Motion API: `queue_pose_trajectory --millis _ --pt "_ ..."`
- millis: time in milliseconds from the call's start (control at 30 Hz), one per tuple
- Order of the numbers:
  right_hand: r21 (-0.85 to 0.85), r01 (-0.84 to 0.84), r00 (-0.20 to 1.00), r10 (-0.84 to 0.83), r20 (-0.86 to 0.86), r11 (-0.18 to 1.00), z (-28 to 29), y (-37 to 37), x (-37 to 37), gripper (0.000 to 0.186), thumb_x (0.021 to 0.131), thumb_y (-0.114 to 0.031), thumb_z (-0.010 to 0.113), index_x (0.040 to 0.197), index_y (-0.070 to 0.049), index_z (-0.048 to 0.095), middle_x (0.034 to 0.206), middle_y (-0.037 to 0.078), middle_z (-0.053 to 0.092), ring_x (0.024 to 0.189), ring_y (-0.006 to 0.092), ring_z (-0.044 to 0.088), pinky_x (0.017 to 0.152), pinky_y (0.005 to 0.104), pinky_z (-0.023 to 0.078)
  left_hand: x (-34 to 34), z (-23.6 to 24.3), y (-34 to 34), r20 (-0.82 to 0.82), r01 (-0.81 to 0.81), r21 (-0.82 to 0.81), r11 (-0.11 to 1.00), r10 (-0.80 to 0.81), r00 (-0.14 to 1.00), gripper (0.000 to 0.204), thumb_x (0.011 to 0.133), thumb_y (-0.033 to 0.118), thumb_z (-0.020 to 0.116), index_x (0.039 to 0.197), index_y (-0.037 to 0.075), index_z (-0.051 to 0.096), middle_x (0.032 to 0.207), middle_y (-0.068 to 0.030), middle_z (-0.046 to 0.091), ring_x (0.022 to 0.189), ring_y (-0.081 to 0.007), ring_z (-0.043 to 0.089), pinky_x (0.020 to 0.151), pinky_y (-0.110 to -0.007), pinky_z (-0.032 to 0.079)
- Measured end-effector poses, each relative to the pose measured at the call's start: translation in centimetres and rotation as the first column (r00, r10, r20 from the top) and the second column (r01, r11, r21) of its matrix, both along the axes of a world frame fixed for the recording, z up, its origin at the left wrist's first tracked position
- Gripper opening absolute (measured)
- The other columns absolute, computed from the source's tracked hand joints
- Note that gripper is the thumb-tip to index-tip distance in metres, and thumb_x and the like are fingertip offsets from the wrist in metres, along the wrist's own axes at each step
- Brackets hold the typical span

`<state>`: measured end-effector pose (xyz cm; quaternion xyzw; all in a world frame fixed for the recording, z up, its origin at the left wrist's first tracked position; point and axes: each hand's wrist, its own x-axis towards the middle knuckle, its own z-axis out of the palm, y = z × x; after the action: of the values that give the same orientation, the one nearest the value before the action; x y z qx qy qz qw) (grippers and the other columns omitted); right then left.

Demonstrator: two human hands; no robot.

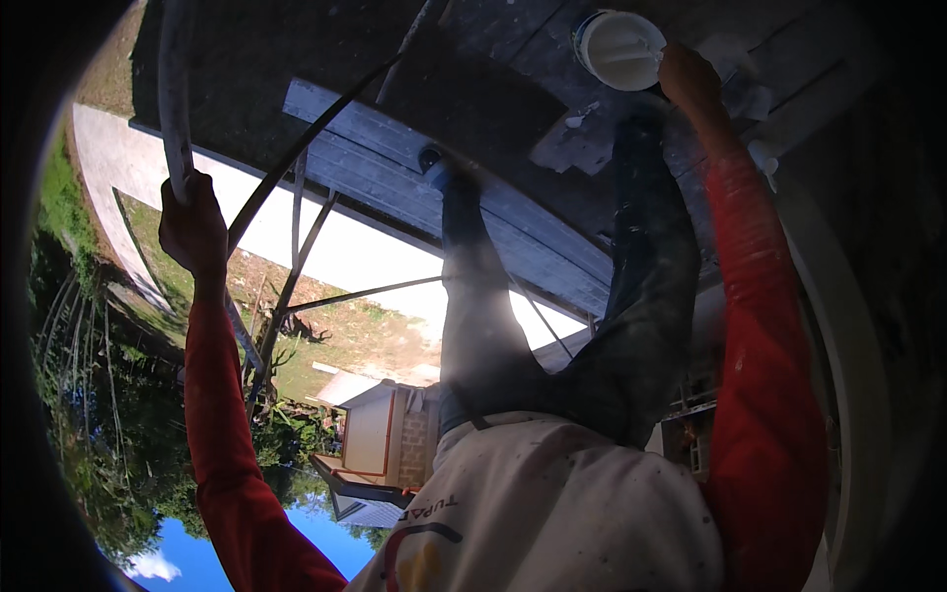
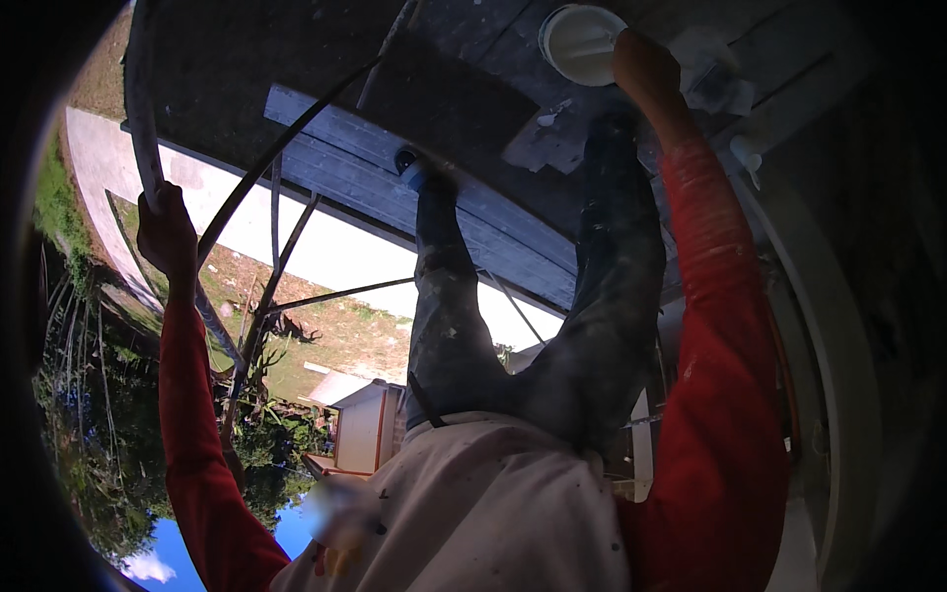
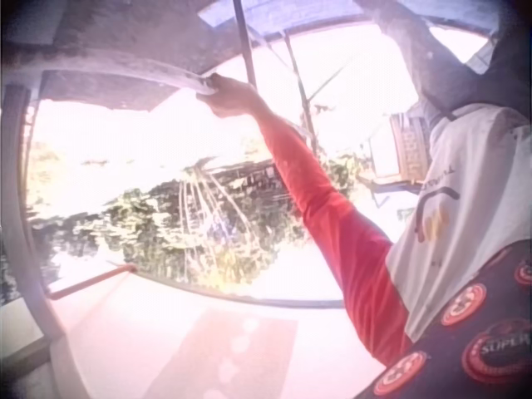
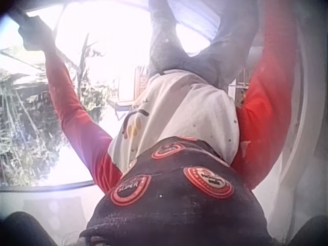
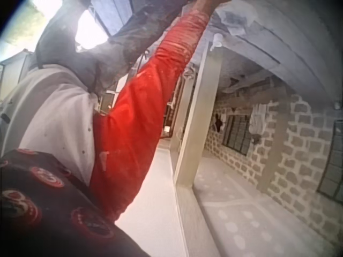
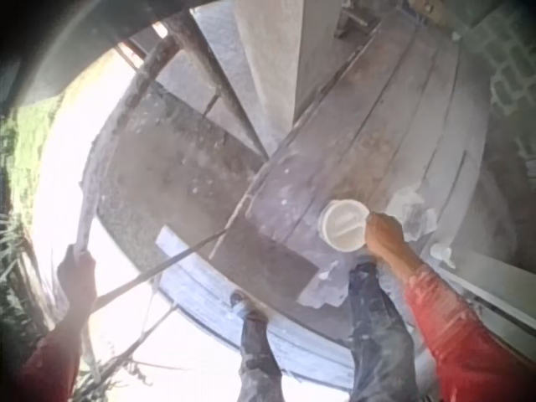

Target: The person paints a white ceiling using a paint roller on an extension pole. They repeatedly dip the roller into a paint bucket and apply paint in long strokes across the ceiling surface.

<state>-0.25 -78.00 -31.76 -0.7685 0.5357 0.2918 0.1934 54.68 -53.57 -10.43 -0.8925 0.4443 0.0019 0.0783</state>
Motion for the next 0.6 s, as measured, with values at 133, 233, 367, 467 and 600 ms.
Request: queue_pose_trajectory --millis 133,233,367,467,600 --pt "0.035 -0.023 1.000 0.024 -0.020 0.999 -0.3 -0.5 0.0 0.023 0.091 -0.013 0.058 0.110 -0.005 0.069 0.104 0.021 0.073 0.100 0.0394 0.071 0.083 0.0510 0.057 0.1 0.0 0.0 0.006 -0.002 0.007 1.000 0.002 1.000 0.031 0.092 0.044 0.063 0.095 0.013 0.068 0.075 -0.0130 0.068 0.067 -0.0366 0.066 0.062 -0.048 0.050" --pt "0.038 -0.006 1.000 0.006 0.003 0.999 -6.2 -0.7 -0.5 0.023 0.092 -0.014 0.057 0.110 -0.005 0.069 0.104 0.021 0.073 0.100 0.0401 0.071 0.084 0.0512 0.057 0.0 -0.7 -0.8 -0.027 0.020 -0.021 1.000 -0.021 0.999 0.031 0.091 0.044 0.063 0.095 0.014 0.068 0.075 -0.0130 0.068 0.067 -0.0367 0.066 0.062 -0.048 0.050" --pt "0.032 0.045 0.998 -0.046 0.042 0.998 -8.5 0.2 -1.2 0.024 0.093 -0.016 0.056 0.110 -0.004 0.069 0.105 0.021 0.073 0.101 0.0407 0.071 0.085 0.0510 0.056 0.1 -0.2 -0.5 -0.006 0.012 -0.015 1.000 -0.012 1.000 0.031 0.092 0.044 0.062 0.095 0.014 0.068 0.074 -0.0131 0.068 0.067 -0.0367 0.066 0.062 -0.048 0.050" --pt "0.016 0.072 0.997 -0.072 0.032 0.997 -3.0 0.2 -1.1 0.025 0.093 -0.016 0.057 0.110 -0.003 0.068 0.105 0.021 0.073 0.100 0.0414 0.071 0.085 0.0506 0.057 0.1 -0.2 -0.4 0.007 0.010 -0.008 1.000 -0.010 1.000 0.031 0.092 0.044 0.062 0.096 0.014 0.068 0.074 -0.0130 0.068 0.067 -0.0367 0.066 0.062 -0.048 0.050" --pt "0.021 -0.028 1.000 0.028 0.000 0.999 1.2 0.0 -0.4 0.024 0.092 -0.017 0.057 0.109 -0.004 0.069 0.104 0.020 0.074 0.098 0.0405 0.072 0.083 0.0500 0.057 -0.1 0.3 0.1 0.007 -0.012 0.012 1.000 0.012 1.000 0.031 0.092 0.043 0.062 0.097 0.014 0.068 0.075 -0.0128 0.068 0.068 -0.0366 0.067 0.063 -0.048 0.050"
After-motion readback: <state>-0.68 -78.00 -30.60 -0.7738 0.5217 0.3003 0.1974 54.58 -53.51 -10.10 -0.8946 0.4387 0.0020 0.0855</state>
